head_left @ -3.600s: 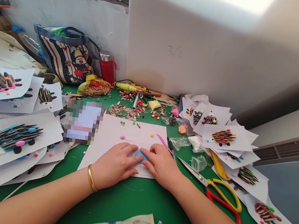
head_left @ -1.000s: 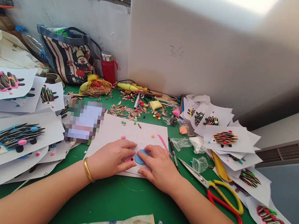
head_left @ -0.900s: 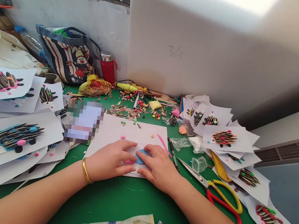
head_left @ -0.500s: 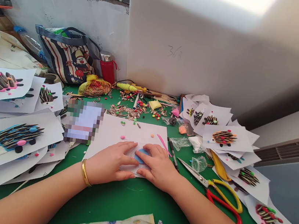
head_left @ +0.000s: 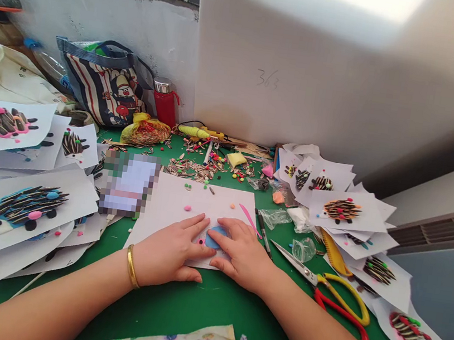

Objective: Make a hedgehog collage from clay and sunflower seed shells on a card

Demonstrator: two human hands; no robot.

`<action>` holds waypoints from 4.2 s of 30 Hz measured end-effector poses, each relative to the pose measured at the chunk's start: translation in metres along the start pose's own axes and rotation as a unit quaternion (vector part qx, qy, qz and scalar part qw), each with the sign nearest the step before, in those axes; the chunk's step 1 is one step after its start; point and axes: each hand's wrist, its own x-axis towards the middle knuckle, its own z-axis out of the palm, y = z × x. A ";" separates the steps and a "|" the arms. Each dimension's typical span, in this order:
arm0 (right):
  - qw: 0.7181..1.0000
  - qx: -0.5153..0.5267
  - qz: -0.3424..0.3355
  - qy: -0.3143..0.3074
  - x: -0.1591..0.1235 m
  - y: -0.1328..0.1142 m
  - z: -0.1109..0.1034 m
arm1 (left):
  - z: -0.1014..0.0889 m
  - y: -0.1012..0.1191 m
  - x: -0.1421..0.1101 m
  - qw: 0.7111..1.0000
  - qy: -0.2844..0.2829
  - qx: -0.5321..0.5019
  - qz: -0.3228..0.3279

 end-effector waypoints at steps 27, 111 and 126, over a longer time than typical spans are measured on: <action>0.999 -0.007 0.000 0.039 0.003 0.006 0.004 | -0.001 0.001 0.001 0.999 -0.035 0.004 -0.018; 0.999 -0.040 -0.035 0.005 -0.011 0.013 -0.014 | -0.001 0.000 0.001 0.999 -0.032 -0.013 -0.020; 0.996 -0.062 -0.057 0.001 -0.002 -0.001 -0.010 | 0.000 -0.001 0.001 0.999 -0.028 -0.010 -0.013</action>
